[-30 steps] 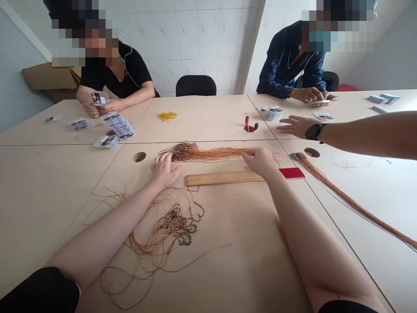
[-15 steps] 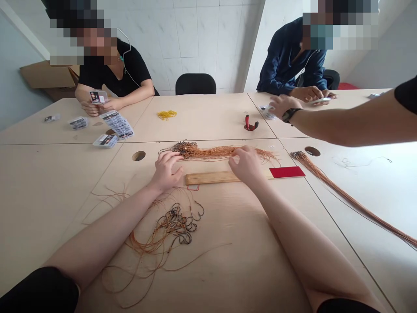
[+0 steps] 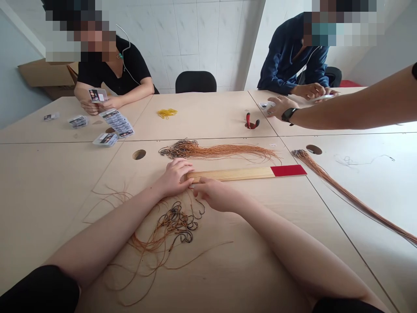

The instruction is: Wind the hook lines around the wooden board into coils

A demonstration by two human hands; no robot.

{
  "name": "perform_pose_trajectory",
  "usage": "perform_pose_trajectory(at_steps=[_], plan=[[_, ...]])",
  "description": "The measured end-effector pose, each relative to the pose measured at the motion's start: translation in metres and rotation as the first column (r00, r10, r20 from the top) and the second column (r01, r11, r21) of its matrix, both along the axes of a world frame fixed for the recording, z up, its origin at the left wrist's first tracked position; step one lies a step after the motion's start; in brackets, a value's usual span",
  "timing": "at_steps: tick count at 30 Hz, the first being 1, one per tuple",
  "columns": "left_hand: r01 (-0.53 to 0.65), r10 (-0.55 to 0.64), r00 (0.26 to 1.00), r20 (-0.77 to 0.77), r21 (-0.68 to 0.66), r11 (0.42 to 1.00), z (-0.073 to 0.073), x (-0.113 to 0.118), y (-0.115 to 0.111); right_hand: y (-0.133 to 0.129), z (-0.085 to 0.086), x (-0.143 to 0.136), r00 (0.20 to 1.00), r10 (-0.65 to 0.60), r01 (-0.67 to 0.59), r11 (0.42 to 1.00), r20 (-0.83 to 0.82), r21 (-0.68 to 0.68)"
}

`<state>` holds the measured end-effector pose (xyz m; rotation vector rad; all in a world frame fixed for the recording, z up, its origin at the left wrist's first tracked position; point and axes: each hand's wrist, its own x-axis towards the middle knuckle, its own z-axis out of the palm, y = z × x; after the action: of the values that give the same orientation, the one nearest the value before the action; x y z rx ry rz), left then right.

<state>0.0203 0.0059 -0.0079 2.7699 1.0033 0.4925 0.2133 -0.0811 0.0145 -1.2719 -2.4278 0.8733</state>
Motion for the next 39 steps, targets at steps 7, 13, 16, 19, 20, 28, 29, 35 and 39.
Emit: perform_pose_trajectory(at_steps=[7,13,16,19,20,28,29,35,39], plan=[[0.006,-0.005,1.0,0.008,-0.018,1.0,0.003,0.0,-0.003,-0.001,-0.002,-0.001,0.985,0.091,-0.103,0.992,0.148,0.071],[0.052,-0.052,0.998,0.034,-0.012,0.999,0.003,0.0,-0.002,0.002,-0.001,0.001,0.991,0.128,-0.129,0.991,0.046,0.032],[0.066,-0.066,0.997,0.045,-0.008,0.998,0.003,0.0,-0.002,0.004,0.006,0.007,0.976,0.181,-0.187,0.981,-0.119,-0.045],[0.068,-0.067,0.997,0.039,-0.019,0.998,0.004,0.0,-0.003,0.006,0.017,0.012,0.918,0.217,-0.277,0.95,-0.332,-0.143],[0.064,-0.063,0.997,0.034,-0.024,0.998,0.004,0.0,-0.003,0.006,0.02,0.013,0.886,0.214,-0.311,0.932,-0.412,-0.184],[0.056,-0.056,0.998,0.038,-0.01,0.998,0.002,0.0,-0.003,0.005,0.03,0.021,0.617,0.05,-0.504,0.791,-0.785,-0.346],[0.058,-0.058,0.998,0.039,-0.008,0.998,0.002,0.0,-0.002,0.005,0.031,0.021,0.612,0.054,-0.514,0.785,-0.789,-0.346],[0.079,-0.078,0.995,0.056,0.0,0.997,0.001,0.001,-0.001,0.004,0.029,0.021,0.506,0.12,-0.61,0.75,-0.854,-0.256],[0.089,-0.09,0.993,0.073,0.014,0.996,-0.001,0.0,-0.001,0.007,0.034,0.029,0.412,0.148,-0.592,0.794,-0.899,-0.14]])
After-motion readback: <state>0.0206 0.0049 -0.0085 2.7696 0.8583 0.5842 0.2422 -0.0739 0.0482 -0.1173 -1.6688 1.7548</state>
